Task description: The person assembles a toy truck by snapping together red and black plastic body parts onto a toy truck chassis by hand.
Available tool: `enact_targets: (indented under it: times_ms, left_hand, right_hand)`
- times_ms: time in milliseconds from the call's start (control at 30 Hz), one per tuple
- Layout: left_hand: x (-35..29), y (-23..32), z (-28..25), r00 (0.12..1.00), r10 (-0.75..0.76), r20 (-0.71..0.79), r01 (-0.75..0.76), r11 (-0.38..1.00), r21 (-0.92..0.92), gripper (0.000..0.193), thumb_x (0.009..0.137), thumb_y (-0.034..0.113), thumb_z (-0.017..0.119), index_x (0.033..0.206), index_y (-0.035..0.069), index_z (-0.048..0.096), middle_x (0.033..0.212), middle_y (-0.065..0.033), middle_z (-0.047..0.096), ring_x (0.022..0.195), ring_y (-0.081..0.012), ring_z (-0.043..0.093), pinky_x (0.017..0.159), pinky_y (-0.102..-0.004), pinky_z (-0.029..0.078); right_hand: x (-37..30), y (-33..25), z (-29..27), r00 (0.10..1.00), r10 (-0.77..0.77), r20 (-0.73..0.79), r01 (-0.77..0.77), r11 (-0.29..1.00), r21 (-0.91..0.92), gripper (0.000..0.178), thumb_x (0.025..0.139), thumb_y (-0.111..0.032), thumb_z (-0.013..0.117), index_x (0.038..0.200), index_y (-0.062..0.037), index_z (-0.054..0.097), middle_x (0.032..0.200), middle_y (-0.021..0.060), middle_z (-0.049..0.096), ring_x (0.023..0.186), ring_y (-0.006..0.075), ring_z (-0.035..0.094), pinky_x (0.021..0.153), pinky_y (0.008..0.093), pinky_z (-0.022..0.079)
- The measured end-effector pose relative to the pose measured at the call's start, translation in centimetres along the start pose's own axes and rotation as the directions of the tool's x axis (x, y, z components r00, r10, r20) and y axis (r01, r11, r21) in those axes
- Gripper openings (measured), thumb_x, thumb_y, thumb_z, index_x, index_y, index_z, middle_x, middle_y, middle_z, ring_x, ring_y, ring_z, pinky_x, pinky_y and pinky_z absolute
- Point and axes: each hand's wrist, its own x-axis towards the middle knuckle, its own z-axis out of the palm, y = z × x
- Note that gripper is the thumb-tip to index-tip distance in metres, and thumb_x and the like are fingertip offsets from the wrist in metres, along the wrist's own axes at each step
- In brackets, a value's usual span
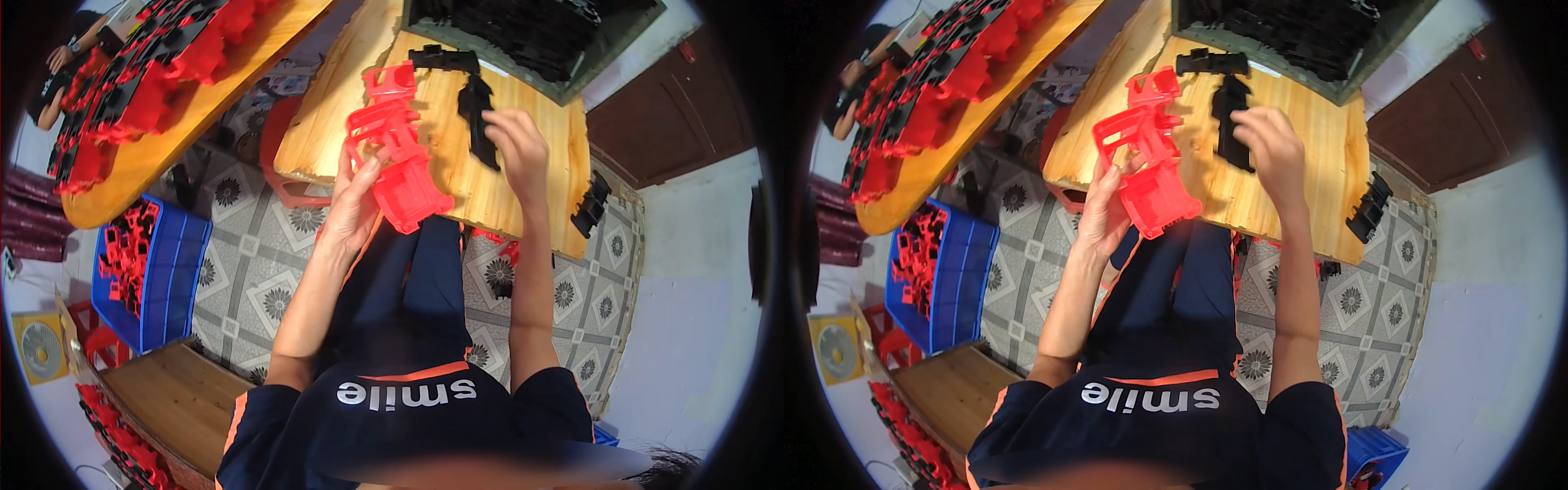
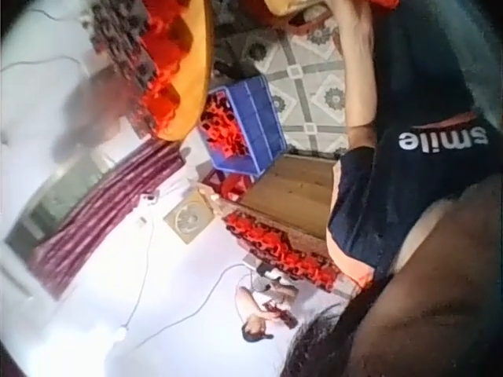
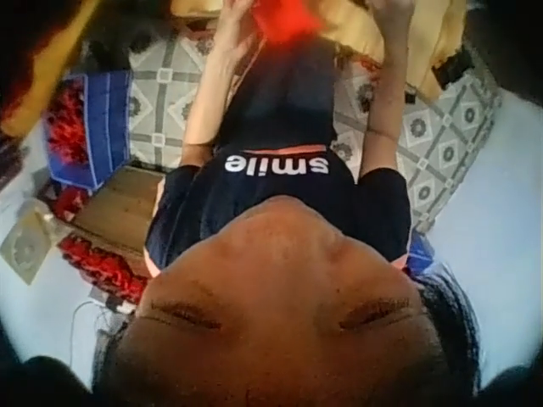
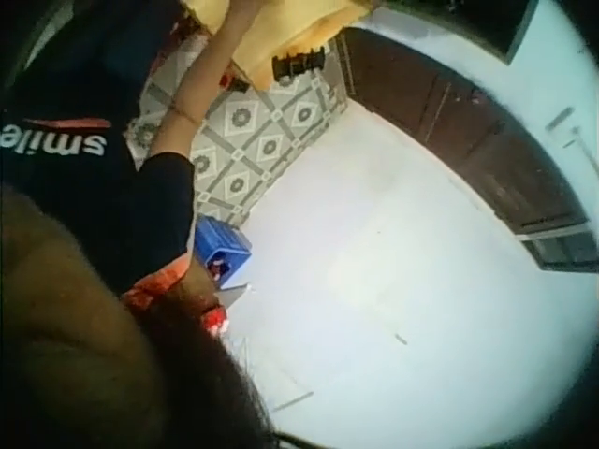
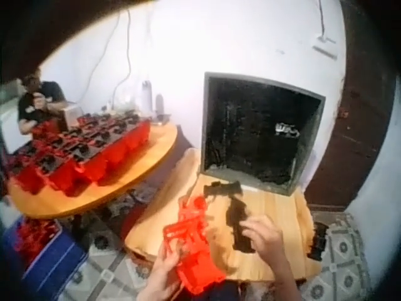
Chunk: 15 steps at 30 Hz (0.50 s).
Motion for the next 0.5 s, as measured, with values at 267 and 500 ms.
enact_targets:
  times_ms: [267, 500]
  left_hand:
    - [-0.2, -0.8, -0.2, 1.0, 0.008, -0.019, -0.005, 0.985, 0.175, 0.083, 0.089, 0.027, 0.071, 0.154, 0.014, 0.021, 0.133, -0.008, 0.051, 0.124, -0.0228, 0.052, 0.099, -0.0414, 0.05]
    - [-0.9, -0.5, 0.6, 0.997, -0.041, 0.067, 0.039, 0.999, 0.028, 0.097, 0.087, 0.014, 0.074, 0.156, 0.012, 0.006, 0.13, -0.0062, 0.053, 0.122, -0.0184, 0.052, 0.107, -0.0381, 0.041]
  right_hand:
    - [-2.3, -9.0, 0.2, 0.9, -0.387, 0.203, 0.401, 0.915, -0.035, 0.035, 0.066, -0.003, 0.075, 0.1, -0.0011, 0.068, 0.098, 0.0079, 0.063, 0.089, 0.026, 0.061, 0.075, 0.037, 0.051]
    - [-3.0, -9.8, 1.0, 0.879, -0.394, 0.267, 0.423, 0.904, -0.058, 0.035, 0.066, -0.003, 0.074, 0.1, 0.0012, 0.067, 0.099, 0.0089, 0.061, 0.09, 0.0262, 0.06, 0.076, 0.0374, 0.051]
